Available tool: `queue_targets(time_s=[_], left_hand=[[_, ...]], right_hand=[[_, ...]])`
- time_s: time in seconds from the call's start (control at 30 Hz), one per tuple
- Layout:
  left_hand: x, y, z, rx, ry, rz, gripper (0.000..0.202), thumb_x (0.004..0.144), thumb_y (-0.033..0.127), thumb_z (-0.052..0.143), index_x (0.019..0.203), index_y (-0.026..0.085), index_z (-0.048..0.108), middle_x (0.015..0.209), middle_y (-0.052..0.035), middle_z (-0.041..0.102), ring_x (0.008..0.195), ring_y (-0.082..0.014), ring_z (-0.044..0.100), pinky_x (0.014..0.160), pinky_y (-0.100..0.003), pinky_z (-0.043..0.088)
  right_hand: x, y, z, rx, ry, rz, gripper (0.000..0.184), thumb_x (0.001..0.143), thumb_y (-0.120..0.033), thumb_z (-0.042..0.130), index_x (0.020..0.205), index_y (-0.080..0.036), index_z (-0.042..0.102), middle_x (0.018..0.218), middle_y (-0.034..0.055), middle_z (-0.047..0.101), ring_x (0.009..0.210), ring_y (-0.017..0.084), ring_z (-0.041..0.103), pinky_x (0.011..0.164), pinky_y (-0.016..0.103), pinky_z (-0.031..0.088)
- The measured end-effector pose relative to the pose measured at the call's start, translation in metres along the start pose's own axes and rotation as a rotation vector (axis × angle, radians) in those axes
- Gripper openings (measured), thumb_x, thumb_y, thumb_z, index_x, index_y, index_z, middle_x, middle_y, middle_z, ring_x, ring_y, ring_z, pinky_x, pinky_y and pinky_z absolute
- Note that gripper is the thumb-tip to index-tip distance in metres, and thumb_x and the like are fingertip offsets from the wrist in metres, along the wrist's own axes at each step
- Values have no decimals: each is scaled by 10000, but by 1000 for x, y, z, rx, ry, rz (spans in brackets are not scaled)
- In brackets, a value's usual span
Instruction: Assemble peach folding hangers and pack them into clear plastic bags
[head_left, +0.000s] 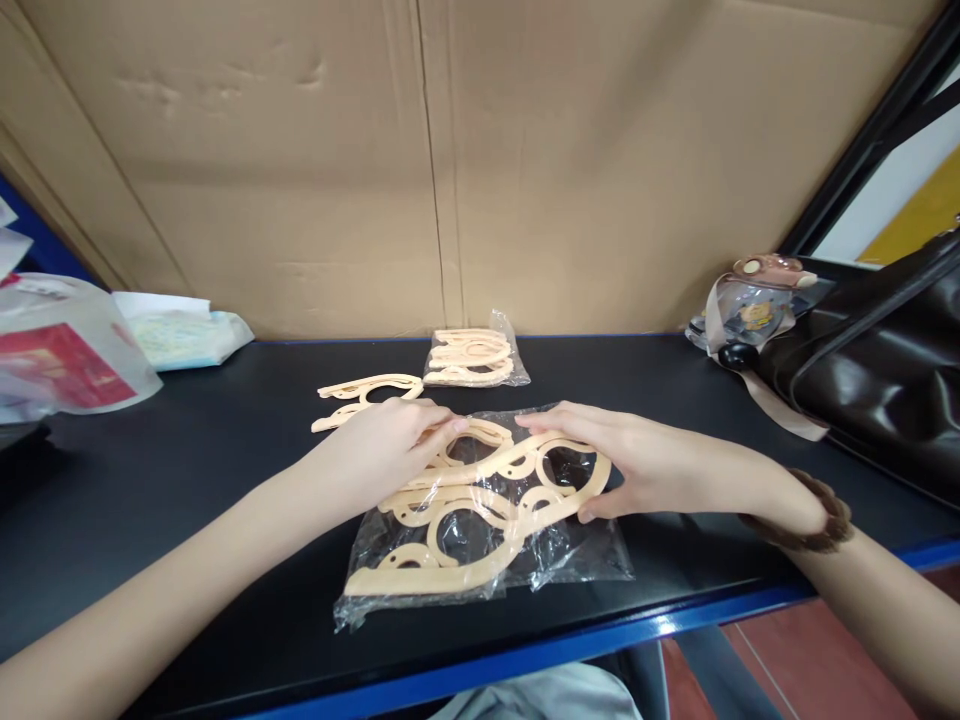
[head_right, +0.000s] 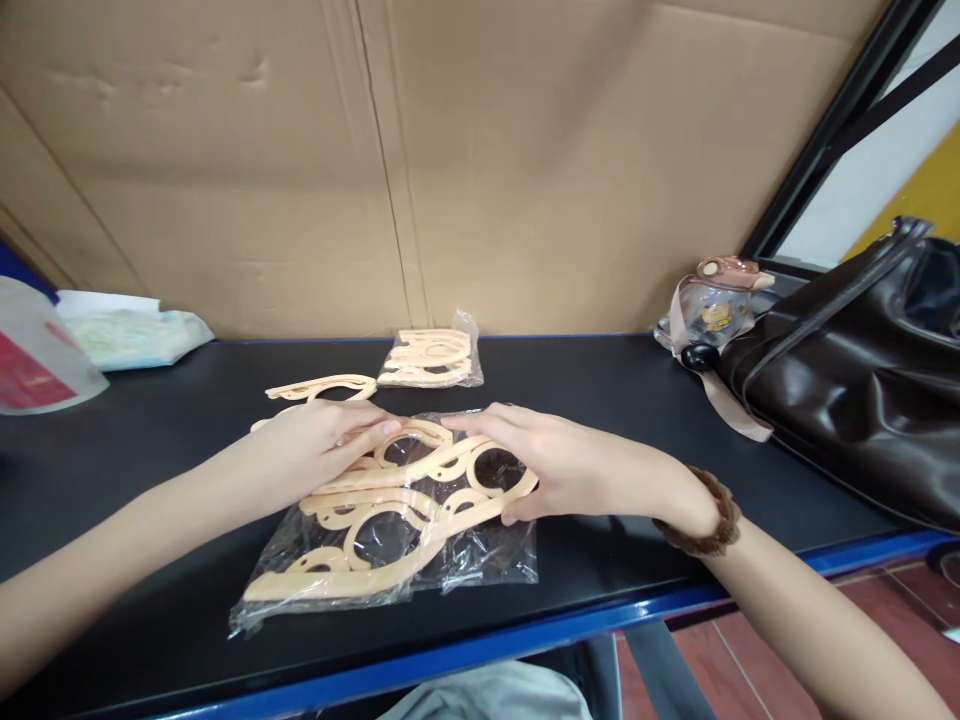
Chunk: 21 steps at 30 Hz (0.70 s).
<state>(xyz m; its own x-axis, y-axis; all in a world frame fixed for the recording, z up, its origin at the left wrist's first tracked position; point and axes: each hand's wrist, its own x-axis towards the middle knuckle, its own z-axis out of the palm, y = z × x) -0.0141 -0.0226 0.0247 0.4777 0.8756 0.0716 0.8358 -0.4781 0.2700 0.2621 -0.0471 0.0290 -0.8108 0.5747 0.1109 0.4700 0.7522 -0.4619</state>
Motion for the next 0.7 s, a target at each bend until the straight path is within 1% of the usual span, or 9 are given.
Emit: queue_targets(time_s=[0.07,0.13,0.2,0.3,0.4,0.5,0.57,0.7], left_hand=[[-1,1,-1,0,-10,-6,495,938,523,291,944,240,697,902,-43,705,813,-218,630,750,-335,452],[-2,2,-3,11,-24,-16,503,937,524,289,940,237,702,907,-51,707,821,-226,635,740,-336,460],[-2,3,-5,15,-22,-21,510,930,531,301,917,230,713,884,-61,710,807,-229,639,717,-328,468],[-3,5,-8,3,-10,-15,516,913,553,329,885,229,729,850,-67,718,776,-225,648,681,-305,475],[-4,7,-10,19,-20,-35,526,909,568,325,895,239,735,862,-63,727,771,-227,656,669,-300,477],[-5,8,-10,25,-18,-49,528,905,575,327,901,242,737,852,-64,726,771,-232,658,673,-307,477],[-5,8,-10,16,-16,-47,528,902,576,333,894,239,739,836,-67,722,765,-234,658,672,-312,476],[-5,7,-10,25,-21,-40,528,904,568,328,877,237,739,822,-67,720,749,-230,656,658,-309,476]], right_hand=[[1,1,1,-11,10,10,828,788,-254,688,1480,-295,234,1499,45,348,1359,234,345,1117,395,312],[2,-1,1,-4,17,13,829,776,-304,702,1474,-275,255,1489,56,367,1349,245,363,1108,402,326],[3,-4,1,13,22,19,833,763,-339,714,1466,-268,272,1470,61,398,1322,251,404,1084,403,357],[2,-6,0,29,12,33,843,747,-349,729,1458,-274,284,1443,55,440,1274,245,465,1050,383,396],[0,-6,-1,-12,-1,21,855,736,-301,735,1461,-265,284,1473,46,403,1307,235,427,1077,362,366],[-2,-6,-1,-80,23,8,842,748,-241,714,1466,-280,277,1503,27,356,1343,225,370,1106,361,323],[-2,-9,-1,-86,37,6,829,760,-280,713,1466,-290,278,1496,24,366,1323,225,392,1093,364,338],[3,-15,2,7,40,18,837,738,-403,743,1447,-292,313,1461,36,419,1267,237,462,1035,360,398]])
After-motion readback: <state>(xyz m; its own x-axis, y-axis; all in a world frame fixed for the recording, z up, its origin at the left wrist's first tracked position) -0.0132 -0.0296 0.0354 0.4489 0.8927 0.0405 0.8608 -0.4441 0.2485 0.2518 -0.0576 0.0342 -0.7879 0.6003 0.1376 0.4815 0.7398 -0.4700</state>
